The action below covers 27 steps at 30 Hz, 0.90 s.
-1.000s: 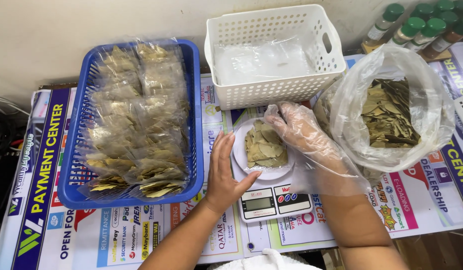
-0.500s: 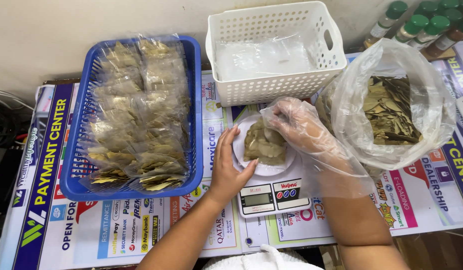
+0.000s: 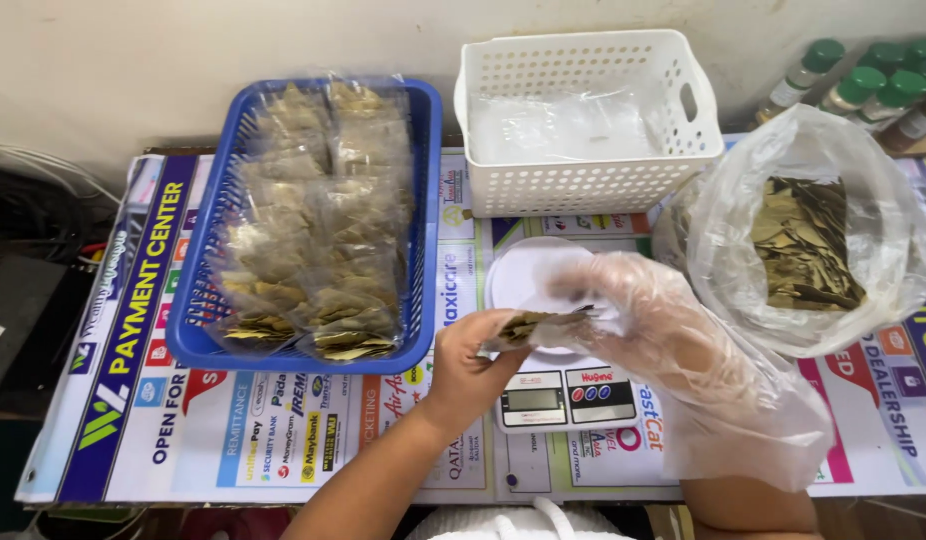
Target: Packaging dried bay leaves into small plastic bags and organizing them in a tray
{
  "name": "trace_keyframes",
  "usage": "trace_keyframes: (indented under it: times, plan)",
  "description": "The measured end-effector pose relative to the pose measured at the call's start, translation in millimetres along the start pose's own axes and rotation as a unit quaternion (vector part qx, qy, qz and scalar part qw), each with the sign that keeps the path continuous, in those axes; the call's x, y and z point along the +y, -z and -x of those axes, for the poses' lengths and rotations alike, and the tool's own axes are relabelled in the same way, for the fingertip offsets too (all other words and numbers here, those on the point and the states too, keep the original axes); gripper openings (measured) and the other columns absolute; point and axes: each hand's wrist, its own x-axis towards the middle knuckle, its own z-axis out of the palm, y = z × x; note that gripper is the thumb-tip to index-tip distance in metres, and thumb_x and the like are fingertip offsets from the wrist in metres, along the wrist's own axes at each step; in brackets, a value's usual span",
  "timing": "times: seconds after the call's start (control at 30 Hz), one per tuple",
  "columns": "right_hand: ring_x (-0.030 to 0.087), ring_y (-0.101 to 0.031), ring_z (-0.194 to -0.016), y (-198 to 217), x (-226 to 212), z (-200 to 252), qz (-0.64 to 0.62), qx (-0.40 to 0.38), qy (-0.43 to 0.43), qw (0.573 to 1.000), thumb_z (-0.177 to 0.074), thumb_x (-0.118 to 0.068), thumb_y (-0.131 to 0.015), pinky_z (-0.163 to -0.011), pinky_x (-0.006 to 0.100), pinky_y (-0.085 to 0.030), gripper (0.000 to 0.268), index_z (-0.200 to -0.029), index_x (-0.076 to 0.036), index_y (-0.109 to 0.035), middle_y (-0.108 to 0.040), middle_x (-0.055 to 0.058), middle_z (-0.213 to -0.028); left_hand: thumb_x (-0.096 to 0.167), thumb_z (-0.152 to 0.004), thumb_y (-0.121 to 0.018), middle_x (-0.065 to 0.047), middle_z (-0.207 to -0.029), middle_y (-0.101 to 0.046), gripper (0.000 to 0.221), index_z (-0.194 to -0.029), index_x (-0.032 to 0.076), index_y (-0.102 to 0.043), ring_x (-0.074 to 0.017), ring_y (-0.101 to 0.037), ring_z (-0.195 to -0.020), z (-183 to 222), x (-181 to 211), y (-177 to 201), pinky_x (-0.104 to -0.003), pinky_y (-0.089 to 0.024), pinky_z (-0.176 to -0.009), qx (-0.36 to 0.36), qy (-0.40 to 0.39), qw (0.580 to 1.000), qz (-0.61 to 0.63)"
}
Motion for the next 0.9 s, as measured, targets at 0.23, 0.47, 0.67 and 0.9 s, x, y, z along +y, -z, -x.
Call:
trace_keyframes:
  times: [0.23,0.47,0.67,0.9]
  plan:
    - [0.031,-0.066,-0.123,8,-18,-34,-0.147,-0.112,0.22,0.958,-0.104,-0.046,-0.064,-0.115,0.05,-0.054,0.038,-0.132,-0.02,-0.063,-0.068,0.015,-0.126,0.026,-0.086,-0.083,-0.018,-0.139,-0.061,0.071,-0.143,0.005,-0.046,-0.0353,-0.063,-0.127,-7,74,62,-0.047,-0.051,-0.108,-0.016,-0.062,0.983,-0.172]
    - [0.018,-0.058,-0.062,8,-16,-135,0.115,0.281,0.361,0.882,-0.117,-0.019,-0.061,-0.052,0.032,-0.051,0.027,-0.104,0.003,-0.068,-0.066,0.011,-0.081,0.002,-0.1,-0.053,-0.021,-0.127,-0.066,0.037,-0.135,-0.004,-0.059,-0.0379,-0.059,-0.118,-99,69,178,-0.05,-0.044,-0.108,-0.077,-0.145,0.863,-0.477]
    - [0.019,-0.068,-0.081,-14,-27,-229,-0.013,0.131,0.199,0.971,-0.101,-0.068,-0.046,-0.069,0.031,-0.057,0.062,-0.103,-0.008,-0.062,-0.069,0.007,-0.093,-0.019,-0.079,-0.044,-0.019,-0.134,-0.064,0.065,-0.135,0.007,-0.066,-0.0421,-0.059,-0.122,-226,-39,187,-0.055,-0.046,-0.1,-0.254,-0.018,0.819,-0.514]
    - [0.015,-0.062,-0.071,-20,-3,-279,0.008,0.233,0.374,0.898,-0.114,-0.051,-0.049,-0.061,0.028,-0.051,0.056,-0.089,-0.004,-0.065,-0.064,0.005,-0.079,-0.031,-0.074,-0.034,-0.017,-0.163,-0.036,0.096,-0.16,0.012,-0.033,-0.0443,-0.022,-0.153,-251,-59,151,-0.054,-0.015,-0.127,-0.26,0.152,0.82,-0.486]
